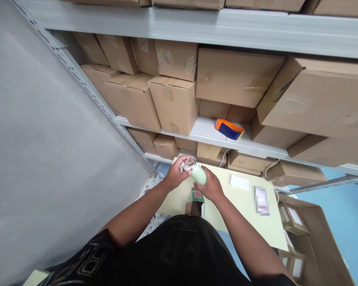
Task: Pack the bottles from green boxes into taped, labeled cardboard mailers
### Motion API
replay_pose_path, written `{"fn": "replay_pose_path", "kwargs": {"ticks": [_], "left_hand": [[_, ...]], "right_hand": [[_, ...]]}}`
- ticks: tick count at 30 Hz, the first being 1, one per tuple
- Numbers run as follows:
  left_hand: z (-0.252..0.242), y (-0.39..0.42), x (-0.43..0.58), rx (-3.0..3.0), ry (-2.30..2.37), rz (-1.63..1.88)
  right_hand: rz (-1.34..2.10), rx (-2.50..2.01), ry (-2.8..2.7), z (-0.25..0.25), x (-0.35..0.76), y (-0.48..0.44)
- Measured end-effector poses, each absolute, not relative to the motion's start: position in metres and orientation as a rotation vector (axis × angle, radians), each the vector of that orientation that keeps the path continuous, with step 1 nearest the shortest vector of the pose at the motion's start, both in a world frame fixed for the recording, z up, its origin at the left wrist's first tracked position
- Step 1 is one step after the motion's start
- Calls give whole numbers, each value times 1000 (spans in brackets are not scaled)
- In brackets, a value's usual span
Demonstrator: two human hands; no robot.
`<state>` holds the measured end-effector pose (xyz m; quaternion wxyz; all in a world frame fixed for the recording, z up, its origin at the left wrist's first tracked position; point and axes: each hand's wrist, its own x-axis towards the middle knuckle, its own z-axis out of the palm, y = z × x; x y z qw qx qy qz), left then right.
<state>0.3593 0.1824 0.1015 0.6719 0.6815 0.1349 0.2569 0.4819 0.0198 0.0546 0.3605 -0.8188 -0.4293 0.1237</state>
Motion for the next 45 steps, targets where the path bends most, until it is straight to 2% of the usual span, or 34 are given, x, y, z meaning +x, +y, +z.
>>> {"fn": "replay_pose_path", "kwargs": {"ticks": [4, 7, 15, 17, 22, 26, 31, 36, 45], "left_hand": [[93, 168, 368, 1397, 548, 687], [87, 153, 377, 1271, 614, 527], [93, 156, 389, 1218, 538, 434], [92, 156, 388, 1278, 548, 416], [80, 162, 385, 1304, 642, 418], [72, 176, 382, 1148, 683, 416], [72, 181, 381, 1038, 660, 462], [76, 178, 376, 881, 551, 383], [68, 183, 373, 849, 517, 348]], "right_hand": [[195, -2222, -882, 61, 466, 18], [195, -2219, -793, 61, 457, 18], [794, -1582, -711, 58, 469, 11], [854, -1537, -703, 58, 471, 14], [811, -1704, -865, 44, 483, -4], [861, -1981, -1092, 2, 487, -32], [789, -2214, -1025, -47, 482, -20], [750, -2395, -887, -47, 511, 19], [728, -2397, -787, -43, 561, 63]]}}
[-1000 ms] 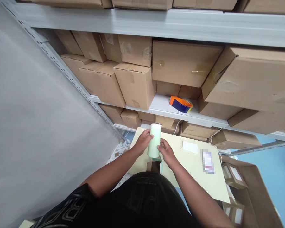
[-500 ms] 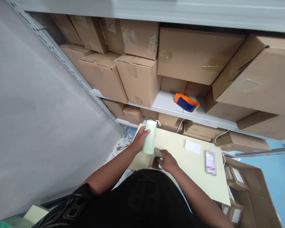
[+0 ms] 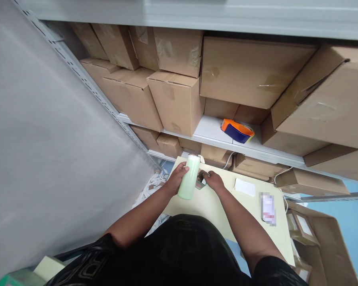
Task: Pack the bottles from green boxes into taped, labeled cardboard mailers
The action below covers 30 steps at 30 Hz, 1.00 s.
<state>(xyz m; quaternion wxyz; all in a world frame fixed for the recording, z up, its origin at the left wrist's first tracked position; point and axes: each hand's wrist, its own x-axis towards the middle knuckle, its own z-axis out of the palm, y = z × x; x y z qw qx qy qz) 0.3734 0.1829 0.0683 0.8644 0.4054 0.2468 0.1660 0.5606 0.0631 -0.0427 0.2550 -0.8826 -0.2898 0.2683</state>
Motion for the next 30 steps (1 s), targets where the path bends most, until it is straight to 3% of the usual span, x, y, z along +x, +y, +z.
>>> {"fn": "replay_pose_path", "kwargs": {"ticks": [11, 23, 30], "left_hand": [[65, 179, 376, 799, 520, 343], [73, 163, 391, 919, 577, 485], [75, 161, 383, 1137, 569, 445]], "right_hand": [[443, -2075, -660, 5, 518, 10], [1042, -1487, -618, 50, 462, 27], [888, -1555, -540, 45, 457, 29]]}}
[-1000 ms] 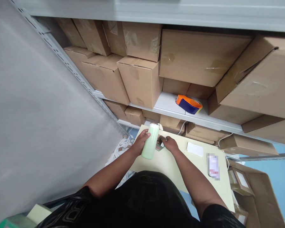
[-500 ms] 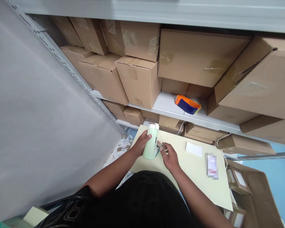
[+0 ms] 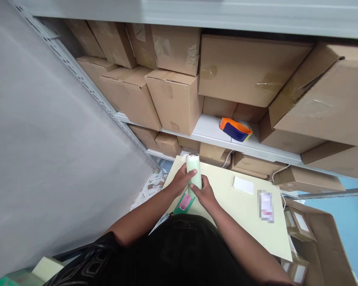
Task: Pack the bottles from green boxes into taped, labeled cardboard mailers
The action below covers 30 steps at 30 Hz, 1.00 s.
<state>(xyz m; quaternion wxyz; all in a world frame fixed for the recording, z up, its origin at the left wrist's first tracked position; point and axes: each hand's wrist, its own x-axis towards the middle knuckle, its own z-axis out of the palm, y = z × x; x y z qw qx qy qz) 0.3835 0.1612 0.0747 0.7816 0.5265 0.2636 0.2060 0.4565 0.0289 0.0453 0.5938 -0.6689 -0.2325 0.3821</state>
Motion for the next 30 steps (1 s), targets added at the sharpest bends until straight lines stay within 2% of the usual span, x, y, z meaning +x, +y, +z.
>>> {"fn": "replay_pose_path", "kwargs": {"ticks": [6, 11, 17, 23, 27, 30], "left_hand": [[75, 162, 379, 1123, 624, 456], [77, 161, 375, 1215, 591, 440], [78, 160, 373, 1189, 587, 433], [77, 159, 371, 1283, 581, 511], [79, 156, 372, 1172, 634, 510], [80, 153, 370, 1237, 617, 475]], "right_hand": [[1118, -1307, -429, 52, 451, 27], [962, -1343, -488, 48, 450, 27], [1162, -1221, -413, 45, 448, 24], [871, -1357, -501, 41, 451, 22], [1105, -1216, -427, 42, 452, 17], [1094, -1244, -454, 42, 448, 16]]}}
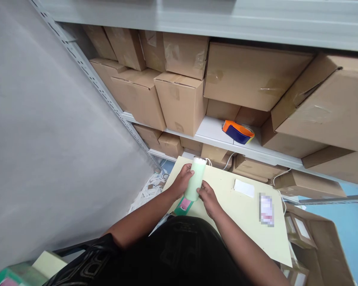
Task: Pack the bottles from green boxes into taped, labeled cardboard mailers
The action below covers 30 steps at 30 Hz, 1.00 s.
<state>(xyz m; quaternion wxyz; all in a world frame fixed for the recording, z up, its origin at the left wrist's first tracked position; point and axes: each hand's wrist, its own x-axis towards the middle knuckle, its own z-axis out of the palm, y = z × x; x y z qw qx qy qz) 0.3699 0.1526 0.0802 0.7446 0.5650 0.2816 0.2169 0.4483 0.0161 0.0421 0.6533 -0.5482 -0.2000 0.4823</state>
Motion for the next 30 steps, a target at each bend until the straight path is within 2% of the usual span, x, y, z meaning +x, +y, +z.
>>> {"fn": "replay_pose_path", "kwargs": {"ticks": [6, 10, 15, 19, 26, 30], "left_hand": [[71, 150, 359, 1362, 666, 471], [61, 154, 349, 1239, 662, 459], [56, 156, 337, 1226, 522, 317], [57, 152, 333, 1370, 506, 299], [33, 171, 295, 1799, 372, 265], [-9, 185, 241, 2148, 341, 30]], "right_hand": [[842, -1467, -578, 34, 445, 16], [843, -1549, -644, 39, 460, 13], [868, -1408, -521, 65, 485, 34], [863, -1580, -569, 76, 483, 55], [776, -1708, -506, 51, 472, 49], [649, -1801, -396, 29, 487, 34]]}}
